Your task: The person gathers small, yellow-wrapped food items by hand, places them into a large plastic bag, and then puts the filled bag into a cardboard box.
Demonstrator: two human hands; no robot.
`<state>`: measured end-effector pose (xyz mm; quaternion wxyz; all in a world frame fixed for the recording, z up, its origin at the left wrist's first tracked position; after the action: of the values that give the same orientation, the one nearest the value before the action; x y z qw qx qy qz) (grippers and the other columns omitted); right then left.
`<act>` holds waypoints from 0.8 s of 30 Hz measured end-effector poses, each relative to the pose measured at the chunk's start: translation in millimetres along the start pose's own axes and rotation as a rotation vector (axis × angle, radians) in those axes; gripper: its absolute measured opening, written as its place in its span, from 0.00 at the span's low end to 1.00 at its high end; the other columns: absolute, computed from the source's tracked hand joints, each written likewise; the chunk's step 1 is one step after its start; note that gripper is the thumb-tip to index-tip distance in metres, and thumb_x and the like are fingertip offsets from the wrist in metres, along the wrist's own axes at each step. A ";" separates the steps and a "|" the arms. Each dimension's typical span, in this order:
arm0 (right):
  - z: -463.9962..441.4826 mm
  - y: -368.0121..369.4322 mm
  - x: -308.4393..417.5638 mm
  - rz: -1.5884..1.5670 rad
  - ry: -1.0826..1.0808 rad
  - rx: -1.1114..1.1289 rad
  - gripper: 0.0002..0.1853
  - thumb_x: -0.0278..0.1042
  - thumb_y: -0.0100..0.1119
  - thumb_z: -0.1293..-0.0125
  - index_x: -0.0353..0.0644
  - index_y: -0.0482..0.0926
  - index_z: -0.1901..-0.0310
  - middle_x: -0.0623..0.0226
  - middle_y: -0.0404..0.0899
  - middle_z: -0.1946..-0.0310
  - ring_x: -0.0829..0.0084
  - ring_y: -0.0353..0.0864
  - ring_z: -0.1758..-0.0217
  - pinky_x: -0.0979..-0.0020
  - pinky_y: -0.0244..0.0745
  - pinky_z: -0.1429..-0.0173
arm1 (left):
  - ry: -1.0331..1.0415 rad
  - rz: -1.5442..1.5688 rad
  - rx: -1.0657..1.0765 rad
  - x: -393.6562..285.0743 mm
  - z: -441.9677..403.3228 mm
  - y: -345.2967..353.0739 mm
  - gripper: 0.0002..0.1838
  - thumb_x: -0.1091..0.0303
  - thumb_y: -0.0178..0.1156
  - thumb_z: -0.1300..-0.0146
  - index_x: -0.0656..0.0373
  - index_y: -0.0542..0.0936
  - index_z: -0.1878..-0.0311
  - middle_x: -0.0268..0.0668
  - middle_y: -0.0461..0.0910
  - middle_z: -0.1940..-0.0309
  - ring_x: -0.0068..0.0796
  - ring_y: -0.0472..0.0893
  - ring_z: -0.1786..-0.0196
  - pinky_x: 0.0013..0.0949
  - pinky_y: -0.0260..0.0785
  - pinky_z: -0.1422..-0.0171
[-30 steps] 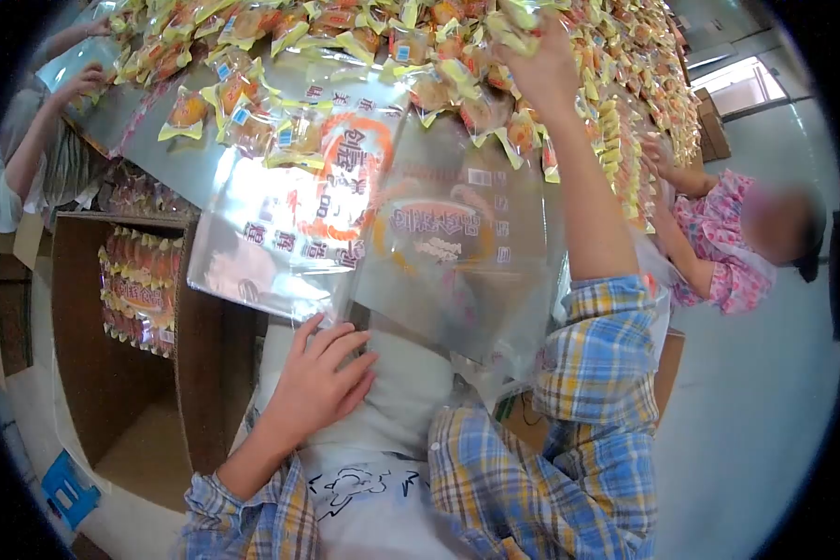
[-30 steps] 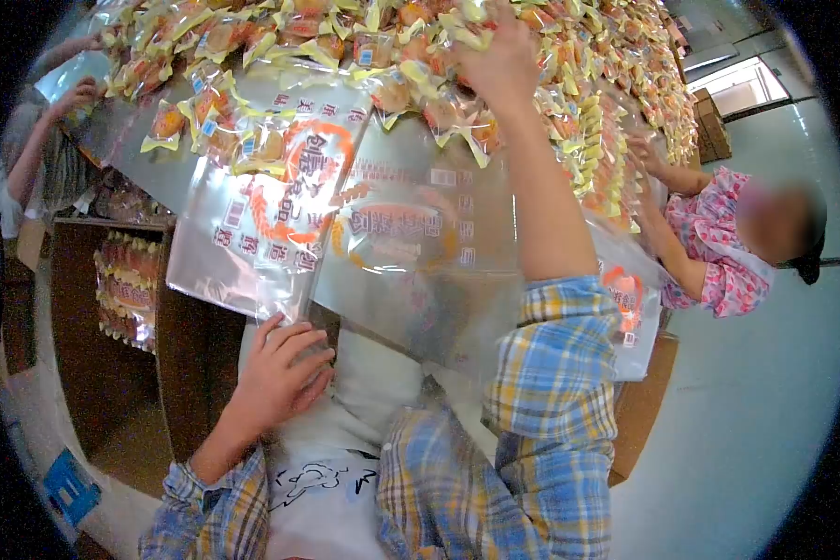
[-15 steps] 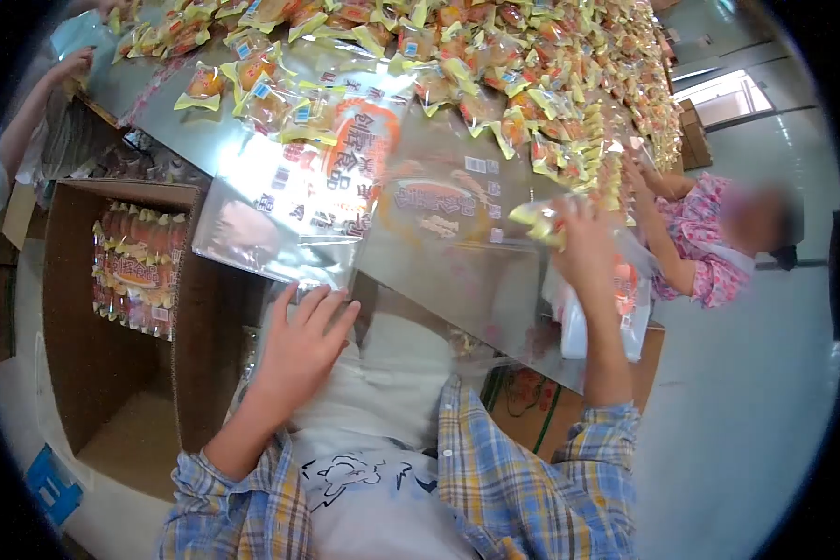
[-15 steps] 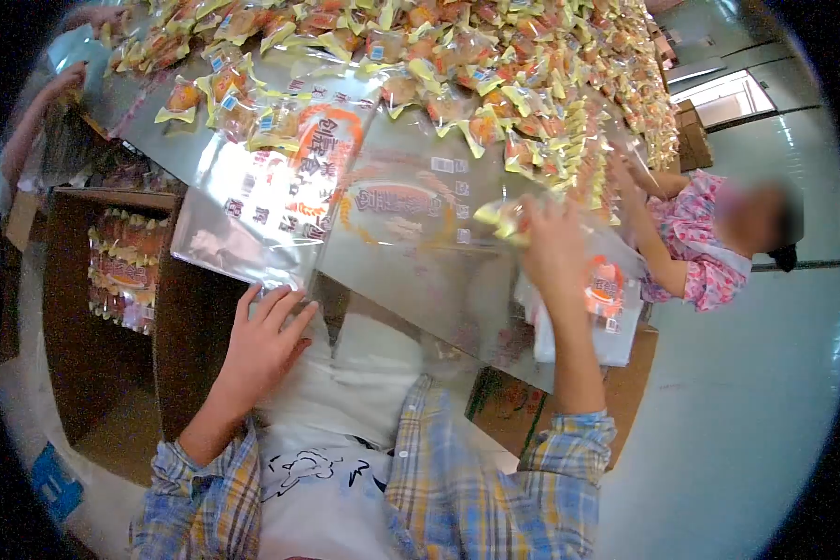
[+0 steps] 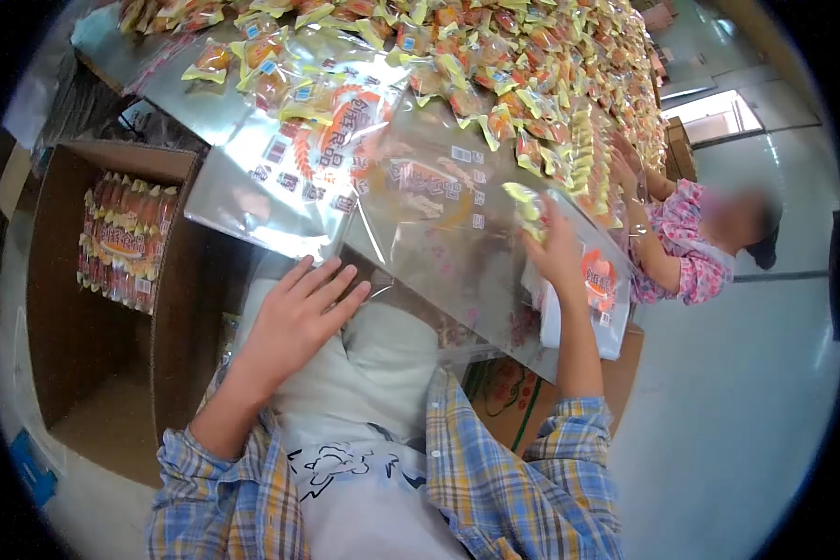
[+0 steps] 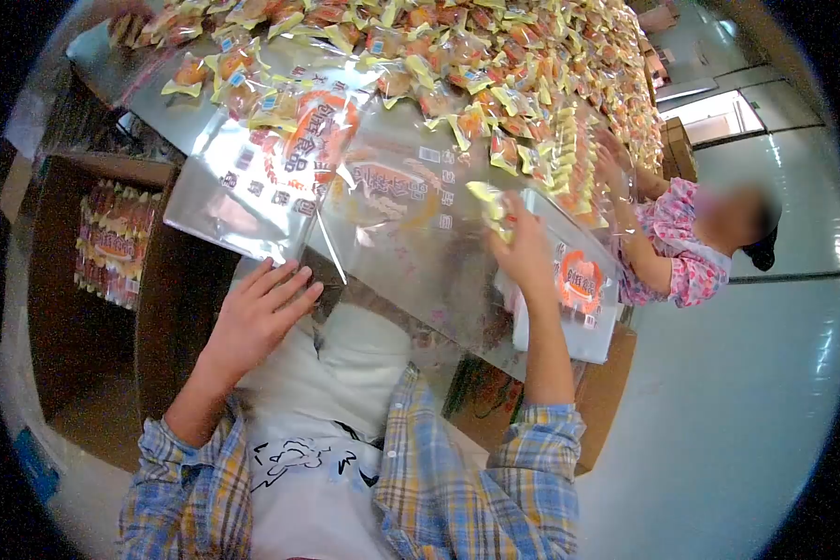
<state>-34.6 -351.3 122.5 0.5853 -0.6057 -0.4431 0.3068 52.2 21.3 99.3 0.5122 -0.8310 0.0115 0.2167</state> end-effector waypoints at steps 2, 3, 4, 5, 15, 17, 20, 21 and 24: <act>14.9 -13.6 -15.8 -0.185 0.147 -0.063 0.39 0.40 0.75 0.37 0.45 0.68 0.27 0.52 0.83 0.45 0.57 0.82 0.44 0.58 0.81 0.42 | -0.029 0.014 -0.015 1.5 2.0 -1.1 0.21 0.70 0.68 0.39 0.52 0.85 0.41 0.38 0.83 0.36 0.43 0.78 0.30 0.52 0.66 0.21; 23.7 -16.2 -15.9 -0.350 0.156 -0.096 0.39 0.39 0.75 0.37 0.43 0.68 0.27 0.52 0.82 0.44 0.60 0.82 0.43 0.60 0.80 0.40 | -0.039 0.021 -0.019 1.6 1.9 -2.0 0.20 0.69 0.68 0.38 0.53 0.85 0.41 0.39 0.83 0.36 0.43 0.78 0.30 0.53 0.65 0.21; 34.8 -19.0 -17.8 -0.514 0.169 -0.132 0.39 0.38 0.75 0.36 0.40 0.67 0.27 0.52 0.82 0.43 0.62 0.81 0.42 0.62 0.79 0.38 | -0.047 0.029 0.017 0.9 2.7 -1.8 0.20 0.68 0.69 0.38 0.53 0.85 0.41 0.39 0.83 0.37 0.43 0.78 0.30 0.53 0.64 0.21; 48.0 -23.6 -20.1 -0.677 0.184 -0.170 0.39 0.37 0.76 0.36 0.37 0.67 0.27 0.52 0.81 0.42 0.65 0.81 0.40 0.63 0.77 0.36 | -0.052 0.037 0.053 -0.9 3.4 -4.4 0.20 0.67 0.70 0.38 0.54 0.85 0.42 0.39 0.83 0.37 0.43 0.78 0.30 0.54 0.64 0.21; 177.2 -20.0 8.8 -0.880 0.281 -0.374 0.44 0.25 0.78 0.39 0.38 0.60 0.26 0.59 0.78 0.35 0.70 0.79 0.36 0.65 0.75 0.31 | -0.047 -0.073 0.109 31.9 -55.6 25.4 0.29 0.60 0.79 0.50 0.51 0.84 0.43 0.37 0.81 0.37 0.43 0.76 0.31 0.52 0.62 0.24; 196.2 -10.5 5.4 -0.867 0.325 -0.366 0.43 0.25 0.78 0.39 0.39 0.61 0.26 0.60 0.78 0.35 0.71 0.79 0.37 0.66 0.75 0.31 | -0.055 -0.036 0.237 40.8 -57.6 45.5 0.27 0.61 0.78 0.49 0.50 0.85 0.44 0.37 0.81 0.37 0.43 0.75 0.30 0.51 0.63 0.25; 216.0 -7.0 9.8 -0.800 0.399 -0.316 0.41 0.25 0.78 0.39 0.37 0.65 0.28 0.61 0.78 0.35 0.71 0.79 0.36 0.66 0.74 0.30 | 0.011 -0.060 0.075 26.0 -57.2 29.6 0.21 0.63 0.75 0.45 0.50 0.85 0.47 0.37 0.81 0.36 0.43 0.76 0.31 0.48 0.66 0.29; 215.7 -6.3 12.2 -0.778 0.386 -0.304 0.40 0.25 0.78 0.39 0.37 0.66 0.29 0.61 0.79 0.35 0.71 0.79 0.36 0.66 0.74 0.30 | 0.031 -0.074 0.017 21.6 -56.7 24.7 0.20 0.63 0.75 0.44 0.50 0.85 0.47 0.37 0.81 0.36 0.43 0.76 0.31 0.48 0.66 0.29; 213.6 -3.2 20.9 -0.803 0.332 -0.302 0.38 0.25 0.78 0.40 0.36 0.68 0.30 0.60 0.79 0.36 0.70 0.79 0.37 0.66 0.74 0.31 | 0.025 -0.010 0.023 9.0 -49.5 26.0 0.24 0.64 0.74 0.43 0.48 0.84 0.41 0.39 0.77 0.31 0.44 0.73 0.28 0.53 0.62 0.24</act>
<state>-216.7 -239.4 101.7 0.6260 -0.5055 -0.5828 -0.1136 71.3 -31.6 92.8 0.5228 -0.8276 0.0163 0.2038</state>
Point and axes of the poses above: each hand's wrist, its own z-axis away from the middle knuckle, its own y-axis out of the palm, x = y × z, the point moved 10 cm from there along -z, towards the middle knuckle
